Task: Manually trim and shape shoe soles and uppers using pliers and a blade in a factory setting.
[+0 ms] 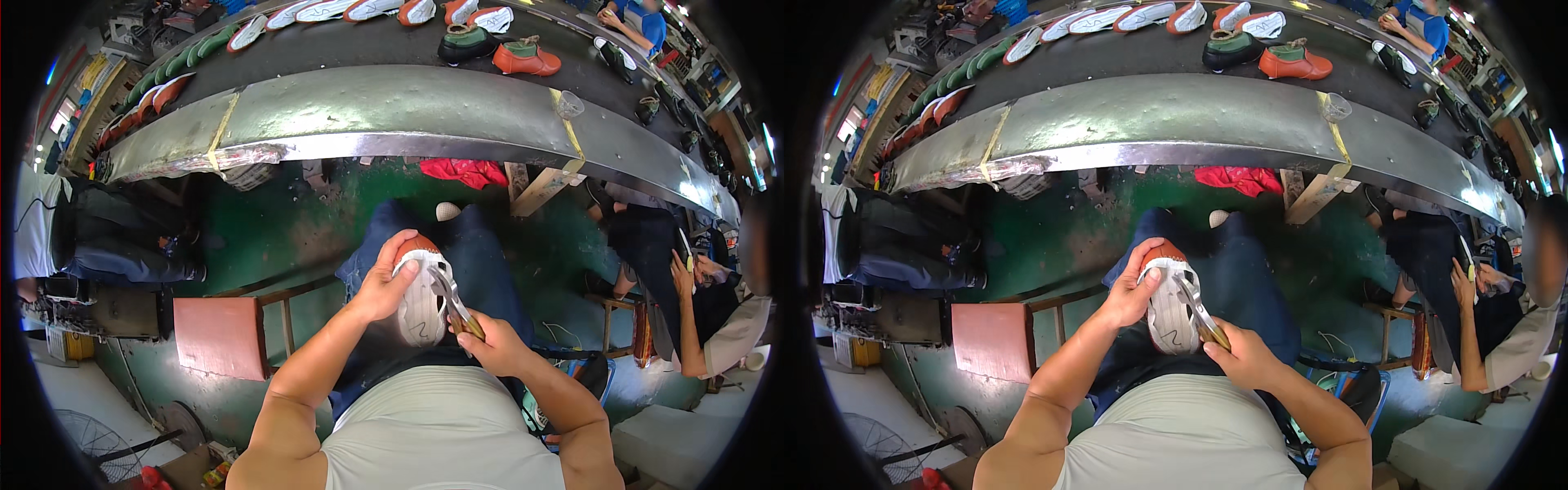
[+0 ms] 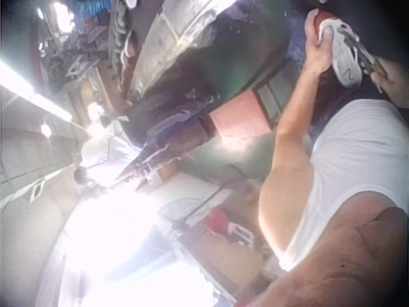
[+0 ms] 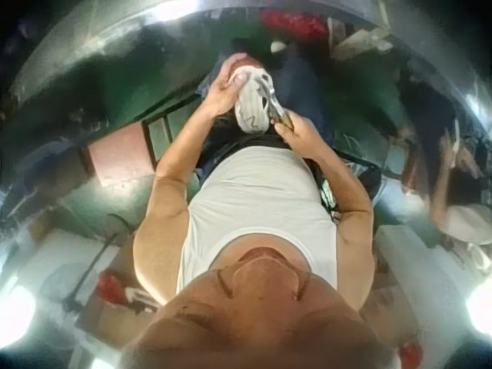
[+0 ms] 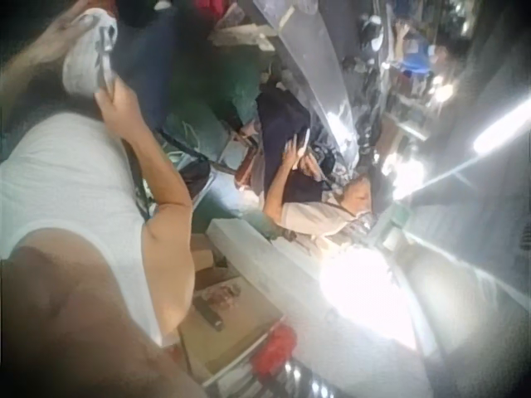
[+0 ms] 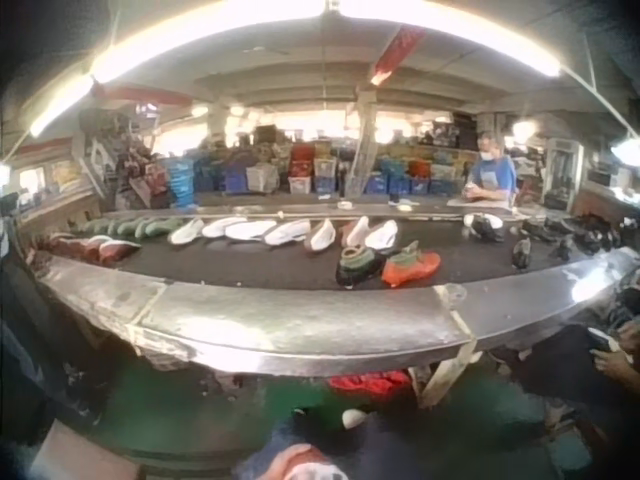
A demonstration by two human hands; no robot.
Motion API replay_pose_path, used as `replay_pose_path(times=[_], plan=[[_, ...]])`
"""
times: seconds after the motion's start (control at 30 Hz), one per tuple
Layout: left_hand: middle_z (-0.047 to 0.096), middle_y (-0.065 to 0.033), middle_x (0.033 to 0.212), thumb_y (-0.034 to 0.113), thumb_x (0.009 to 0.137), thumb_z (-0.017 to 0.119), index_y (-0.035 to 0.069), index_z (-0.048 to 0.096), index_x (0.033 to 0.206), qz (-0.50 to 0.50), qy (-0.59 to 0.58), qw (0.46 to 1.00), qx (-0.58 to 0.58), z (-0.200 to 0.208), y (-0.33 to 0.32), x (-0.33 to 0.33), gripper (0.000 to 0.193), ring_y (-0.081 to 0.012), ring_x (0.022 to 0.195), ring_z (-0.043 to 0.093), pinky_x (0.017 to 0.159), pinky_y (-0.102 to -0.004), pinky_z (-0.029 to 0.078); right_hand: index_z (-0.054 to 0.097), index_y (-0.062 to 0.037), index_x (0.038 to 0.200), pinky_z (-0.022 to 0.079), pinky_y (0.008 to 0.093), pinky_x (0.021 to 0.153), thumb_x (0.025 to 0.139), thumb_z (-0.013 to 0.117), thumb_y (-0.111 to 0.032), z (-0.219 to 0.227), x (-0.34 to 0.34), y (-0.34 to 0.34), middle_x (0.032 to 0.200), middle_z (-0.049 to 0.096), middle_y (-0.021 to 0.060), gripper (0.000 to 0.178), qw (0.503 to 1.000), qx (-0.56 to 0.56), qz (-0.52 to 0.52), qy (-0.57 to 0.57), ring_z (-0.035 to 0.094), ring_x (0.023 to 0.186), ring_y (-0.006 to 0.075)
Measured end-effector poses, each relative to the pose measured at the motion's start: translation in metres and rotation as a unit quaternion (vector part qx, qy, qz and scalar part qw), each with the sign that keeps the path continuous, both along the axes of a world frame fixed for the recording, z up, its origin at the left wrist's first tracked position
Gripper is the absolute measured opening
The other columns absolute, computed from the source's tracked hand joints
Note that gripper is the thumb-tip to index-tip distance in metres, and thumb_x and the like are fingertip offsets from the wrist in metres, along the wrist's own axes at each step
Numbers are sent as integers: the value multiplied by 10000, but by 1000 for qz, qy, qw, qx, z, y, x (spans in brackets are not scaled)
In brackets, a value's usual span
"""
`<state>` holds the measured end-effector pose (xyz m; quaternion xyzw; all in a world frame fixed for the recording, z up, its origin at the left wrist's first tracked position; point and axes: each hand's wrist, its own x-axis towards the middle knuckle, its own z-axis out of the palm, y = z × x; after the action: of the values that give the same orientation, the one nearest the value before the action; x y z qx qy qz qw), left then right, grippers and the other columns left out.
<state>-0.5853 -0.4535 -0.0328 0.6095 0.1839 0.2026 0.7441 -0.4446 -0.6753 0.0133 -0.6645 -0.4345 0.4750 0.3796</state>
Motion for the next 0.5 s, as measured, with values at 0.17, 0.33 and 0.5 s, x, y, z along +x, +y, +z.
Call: replay_pose_path(times=[0.17, 0.33, 0.5], plan=[[564, -89, 1313, 300, 1048, 529, 130, 322, 1505, -27, -6, 999, -29, -3, -3, -7, 530, -172, 1225, 519, 1074, -343, 410, 578, 4, 1170, 476, 261, 639, 1014, 544, -213, -1, -5, 13, 876, 672, 46, 269, 987, 32, -28, 157, 579, 711, 89], [576, -91, 1311, 324, 1052, 522, 132, 337, 1500, -35, -4, 999, 18, -2, -3, -1, 522, -172, 1218, 533, 1065, -335, 423, 561, 18, 1240, 459, 224, 609, 1031, 543, -228, 22, 15, 23, 954, 681, 71, 323, 956, 117, -178, 201, 582, 771, 80], [596, -86, 1290, 337, 1052, 521, 125, 361, 1490, -23, 32, 998, 42, 6, 3, 1, 513, -172, 1201, 550, 1050, -329, 438, 611, 6, 1198, 509, 266, 673, 1003, 562, -172, 15, 9, -1, 912, 695, 65, 268, 992, 1, -40, 122, 607, 681, 93]])
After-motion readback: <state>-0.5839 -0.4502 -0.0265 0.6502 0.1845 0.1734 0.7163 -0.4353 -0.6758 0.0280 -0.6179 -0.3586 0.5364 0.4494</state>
